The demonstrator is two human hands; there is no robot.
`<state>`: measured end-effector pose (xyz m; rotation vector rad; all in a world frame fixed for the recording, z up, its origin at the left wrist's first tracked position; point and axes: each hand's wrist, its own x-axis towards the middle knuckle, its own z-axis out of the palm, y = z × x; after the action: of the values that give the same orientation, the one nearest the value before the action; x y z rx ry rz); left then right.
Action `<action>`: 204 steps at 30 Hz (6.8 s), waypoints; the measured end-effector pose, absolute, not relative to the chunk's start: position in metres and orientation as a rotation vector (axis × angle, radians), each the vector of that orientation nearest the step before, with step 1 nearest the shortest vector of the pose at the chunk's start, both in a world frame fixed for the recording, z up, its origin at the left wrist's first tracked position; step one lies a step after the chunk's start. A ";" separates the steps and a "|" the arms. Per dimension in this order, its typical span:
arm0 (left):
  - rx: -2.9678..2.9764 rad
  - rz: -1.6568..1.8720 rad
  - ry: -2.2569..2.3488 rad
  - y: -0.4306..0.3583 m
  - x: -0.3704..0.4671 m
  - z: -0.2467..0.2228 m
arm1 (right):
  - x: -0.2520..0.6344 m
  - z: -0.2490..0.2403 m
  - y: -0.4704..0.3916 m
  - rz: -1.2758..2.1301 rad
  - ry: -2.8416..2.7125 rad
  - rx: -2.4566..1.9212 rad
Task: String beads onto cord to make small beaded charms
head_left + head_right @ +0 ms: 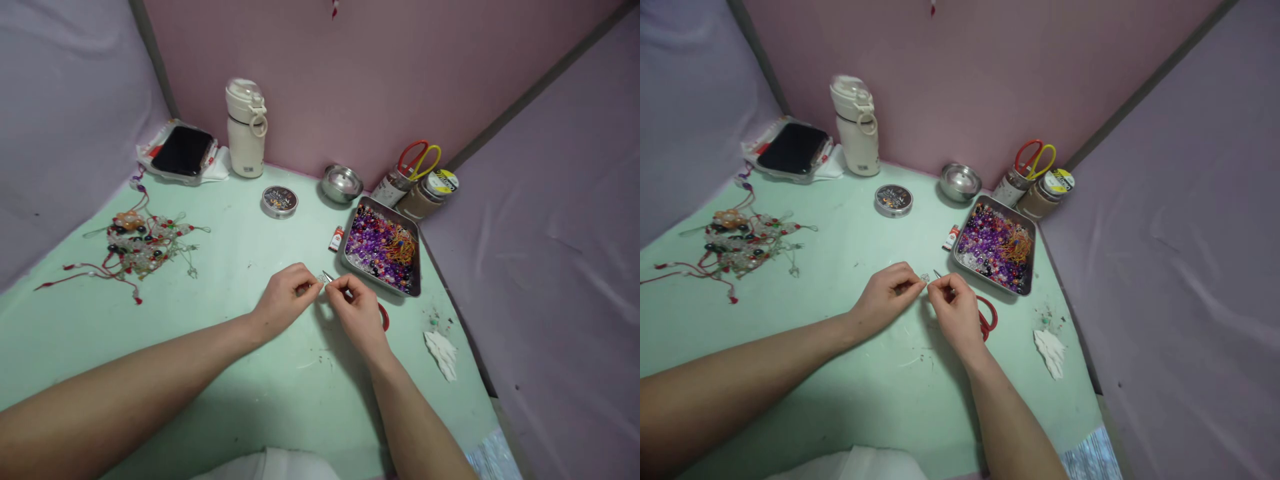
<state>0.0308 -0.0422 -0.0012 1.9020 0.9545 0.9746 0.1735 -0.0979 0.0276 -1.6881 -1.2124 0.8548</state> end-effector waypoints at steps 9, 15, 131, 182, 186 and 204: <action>1.815 0.968 0.991 -0.038 0.031 0.000 | 0.176 0.019 -0.097 0.801 -1.197 -1.560; 1.826 0.957 1.014 -0.038 0.031 0.000 | 0.175 0.017 -0.096 0.827 -1.151 -1.523; 2.092 0.824 0.739 -0.044 0.030 -0.004 | 0.201 0.016 -0.092 1.222 -1.221 -1.471; 0.971 0.834 0.752 -0.028 0.029 0.007 | 0.187 0.011 -0.088 1.172 -0.749 -1.225; 0.608 0.761 0.587 -0.025 0.028 0.005 | 0.184 0.009 -0.088 1.189 -0.774 -1.222; 0.724 0.855 0.732 -0.029 0.034 0.000 | 0.184 0.001 -0.086 1.101 -0.863 -1.270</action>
<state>0.0336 -0.0288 0.0000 0.7241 0.7315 0.8547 0.1838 -0.0862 0.0010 -1.2702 -0.8632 1.1010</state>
